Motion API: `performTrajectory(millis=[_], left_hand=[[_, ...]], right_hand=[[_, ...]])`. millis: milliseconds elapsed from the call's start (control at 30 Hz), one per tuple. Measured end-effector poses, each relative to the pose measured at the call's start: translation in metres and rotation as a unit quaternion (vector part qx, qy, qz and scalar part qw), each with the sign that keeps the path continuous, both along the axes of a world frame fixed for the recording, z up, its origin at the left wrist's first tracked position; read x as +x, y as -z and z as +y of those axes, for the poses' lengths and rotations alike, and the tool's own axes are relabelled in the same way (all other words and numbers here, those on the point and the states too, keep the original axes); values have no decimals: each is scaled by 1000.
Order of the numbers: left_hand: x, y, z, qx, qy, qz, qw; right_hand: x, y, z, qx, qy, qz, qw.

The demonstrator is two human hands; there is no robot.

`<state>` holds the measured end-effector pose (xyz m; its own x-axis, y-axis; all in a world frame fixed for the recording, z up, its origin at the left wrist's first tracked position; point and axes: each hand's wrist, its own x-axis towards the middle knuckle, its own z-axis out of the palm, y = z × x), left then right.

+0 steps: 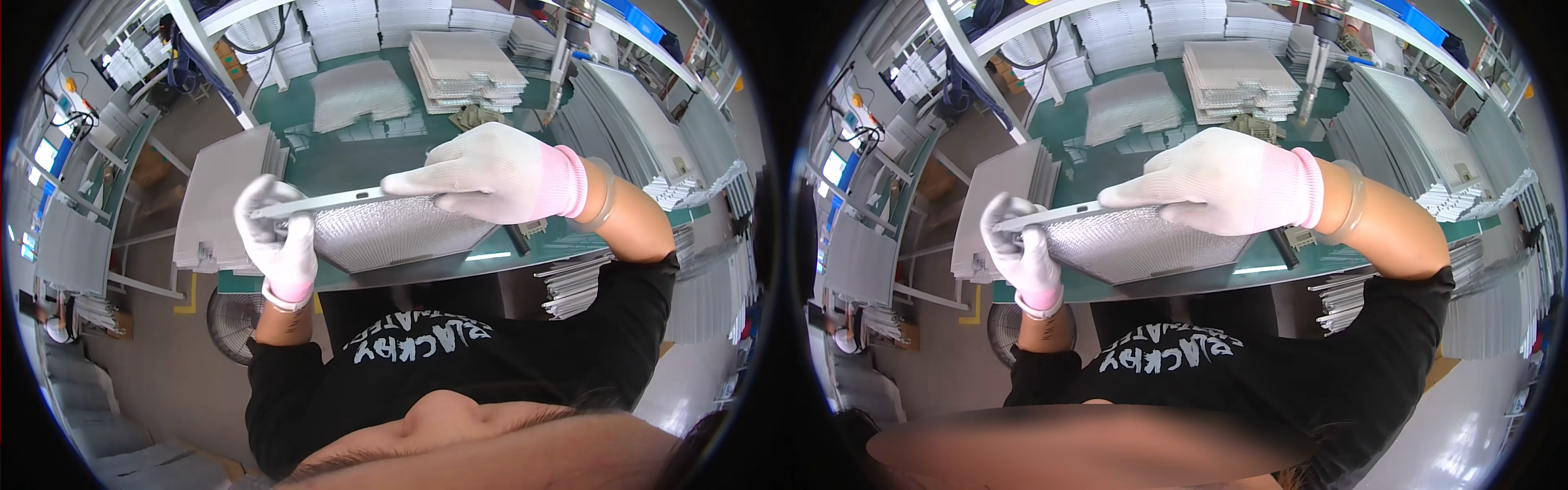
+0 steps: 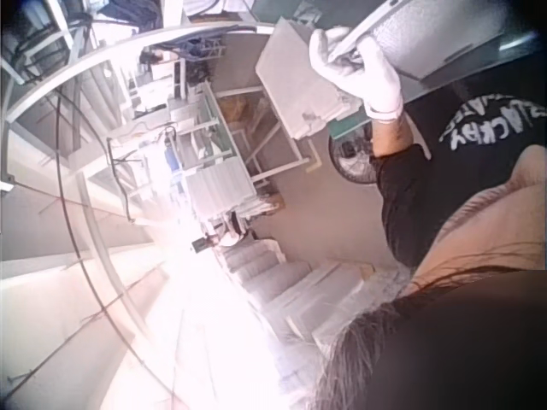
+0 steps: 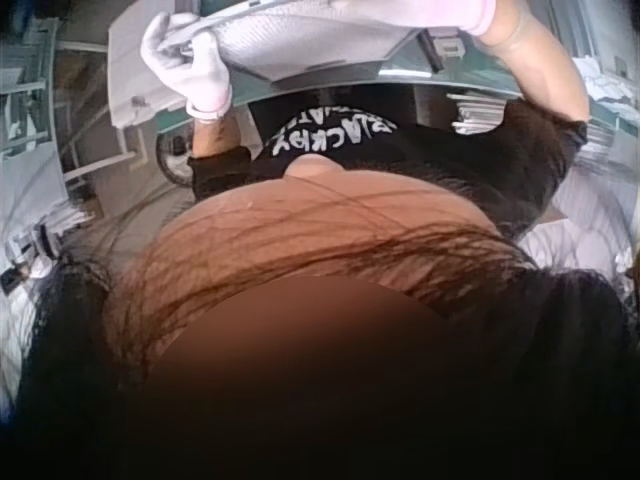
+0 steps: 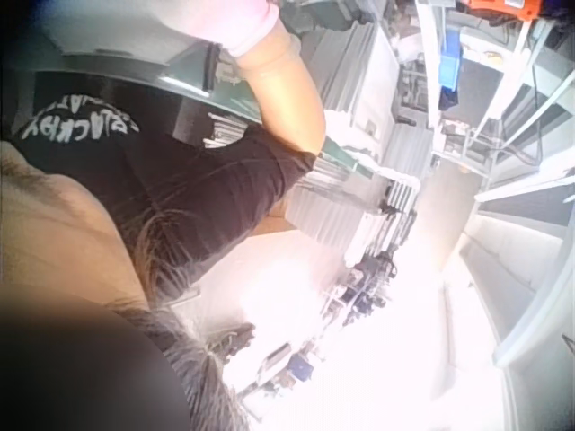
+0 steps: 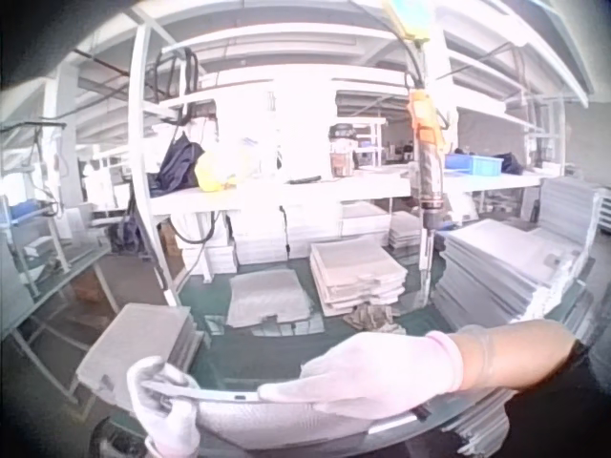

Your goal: Assembling metal mesh filter panels by attaching frames and clips using a drill and hammer.

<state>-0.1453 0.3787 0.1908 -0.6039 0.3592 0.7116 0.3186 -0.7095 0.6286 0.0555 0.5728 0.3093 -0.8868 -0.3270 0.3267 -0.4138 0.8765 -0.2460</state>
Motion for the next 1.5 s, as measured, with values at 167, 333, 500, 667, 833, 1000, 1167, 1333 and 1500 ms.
performTrajectory(millis=[167,333,500,667,833,1000,1167,1333,1500], left_hand=[[-9,18,4,40,-127,41,990],[-9,18,14,55,-144,17,988],[-12,32,15,103,-73,30,992],[-14,28,15,79,-143,15,987],[-8,29,26,80,-187,17,979],[-9,34,32,67,-241,51,967],[-20,43,20,1,-277,83,957],[-25,42,26,68,-161,60,983],[-40,54,34,56,-103,114,986]], right_hand=[[-6,5,-2,24,7,-3,1000],[-14,10,5,14,3,22,1000],[-14,4,4,-6,-12,9,1000],[-18,4,5,-28,2,-16,999],[-19,7,9,-46,6,1,999],[-19,8,10,-36,7,13,999],[-22,8,8,-32,8,9,999],[-22,13,10,8,6,19,1000],[-15,7,1,154,51,166,973]])
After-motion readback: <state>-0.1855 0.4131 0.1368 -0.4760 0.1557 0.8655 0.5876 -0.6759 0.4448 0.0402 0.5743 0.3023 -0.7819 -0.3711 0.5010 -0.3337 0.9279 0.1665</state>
